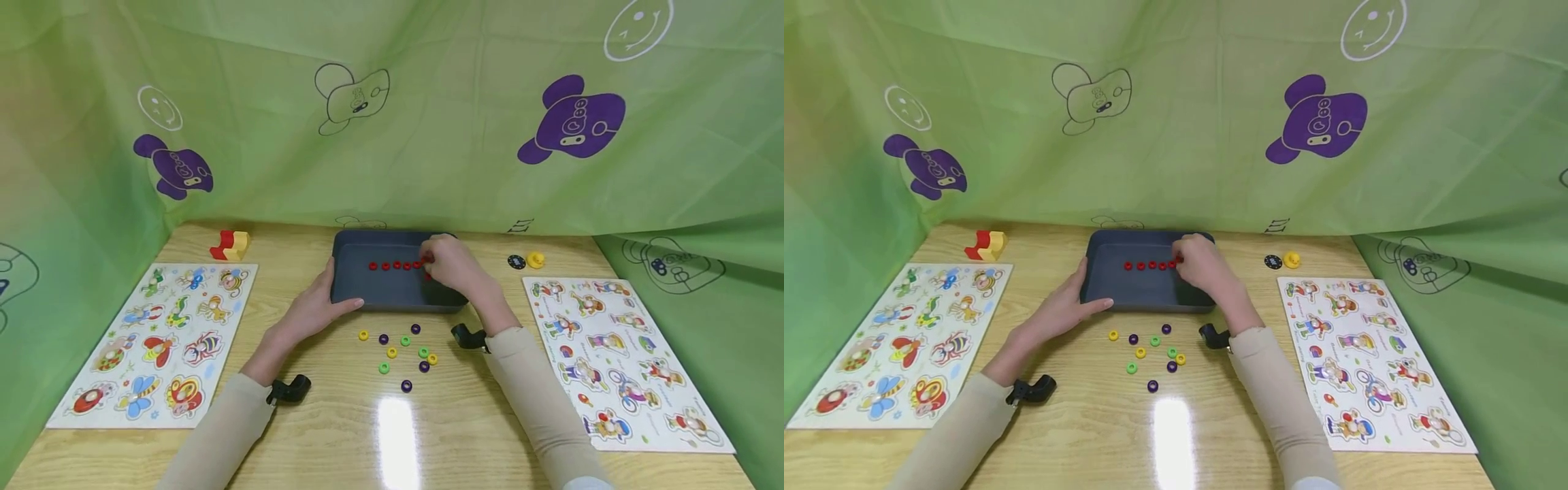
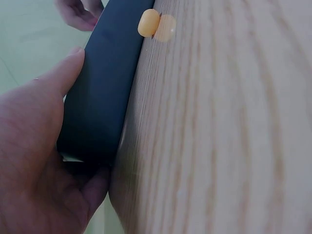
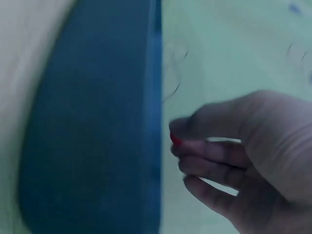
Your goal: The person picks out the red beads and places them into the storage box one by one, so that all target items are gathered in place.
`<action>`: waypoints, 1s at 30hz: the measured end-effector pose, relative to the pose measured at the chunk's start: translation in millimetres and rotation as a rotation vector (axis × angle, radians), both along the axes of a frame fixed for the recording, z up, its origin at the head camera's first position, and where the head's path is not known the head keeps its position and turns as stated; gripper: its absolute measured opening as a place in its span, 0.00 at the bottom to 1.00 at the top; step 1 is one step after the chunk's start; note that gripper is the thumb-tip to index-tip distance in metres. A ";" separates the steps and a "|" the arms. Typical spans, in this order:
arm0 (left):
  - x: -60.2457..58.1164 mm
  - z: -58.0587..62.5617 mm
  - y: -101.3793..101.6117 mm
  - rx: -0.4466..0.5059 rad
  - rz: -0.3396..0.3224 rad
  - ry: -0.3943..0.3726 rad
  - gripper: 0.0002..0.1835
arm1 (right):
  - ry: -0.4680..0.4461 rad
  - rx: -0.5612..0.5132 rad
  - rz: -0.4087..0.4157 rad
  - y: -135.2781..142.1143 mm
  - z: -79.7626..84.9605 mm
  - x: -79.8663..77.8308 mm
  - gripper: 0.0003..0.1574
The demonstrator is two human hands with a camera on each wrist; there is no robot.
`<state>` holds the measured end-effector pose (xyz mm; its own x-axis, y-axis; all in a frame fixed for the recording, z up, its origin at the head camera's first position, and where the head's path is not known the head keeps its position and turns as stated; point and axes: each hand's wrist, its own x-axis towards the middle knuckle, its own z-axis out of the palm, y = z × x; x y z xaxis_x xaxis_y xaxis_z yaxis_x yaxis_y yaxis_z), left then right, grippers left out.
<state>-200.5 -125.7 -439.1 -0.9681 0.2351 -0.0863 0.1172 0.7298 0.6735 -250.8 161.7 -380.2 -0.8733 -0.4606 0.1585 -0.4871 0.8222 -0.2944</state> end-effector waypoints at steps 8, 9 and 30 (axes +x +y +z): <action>3.3 -2.5 0.4 -0.001 -0.001 0.010 0.60 | -0.005 0.042 -0.173 9.6 -29.3 -32.1 0.09; 3.1 -2.9 1.0 -0.001 0.001 0.012 0.60 | -0.011 0.057 -0.180 9.6 -31.3 -33.0 0.08; -5.7 -1.2 -1.3 0.086 -0.052 -0.015 0.57 | 0.009 -0.122 -0.292 49.3 -14.6 2.5 0.28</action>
<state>-206.3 -127.0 -440.3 -0.9531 0.2924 -0.0783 0.1429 0.6625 0.7353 -248.3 211.0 -394.9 -0.9642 -0.1673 0.2058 -0.2383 0.8869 -0.3957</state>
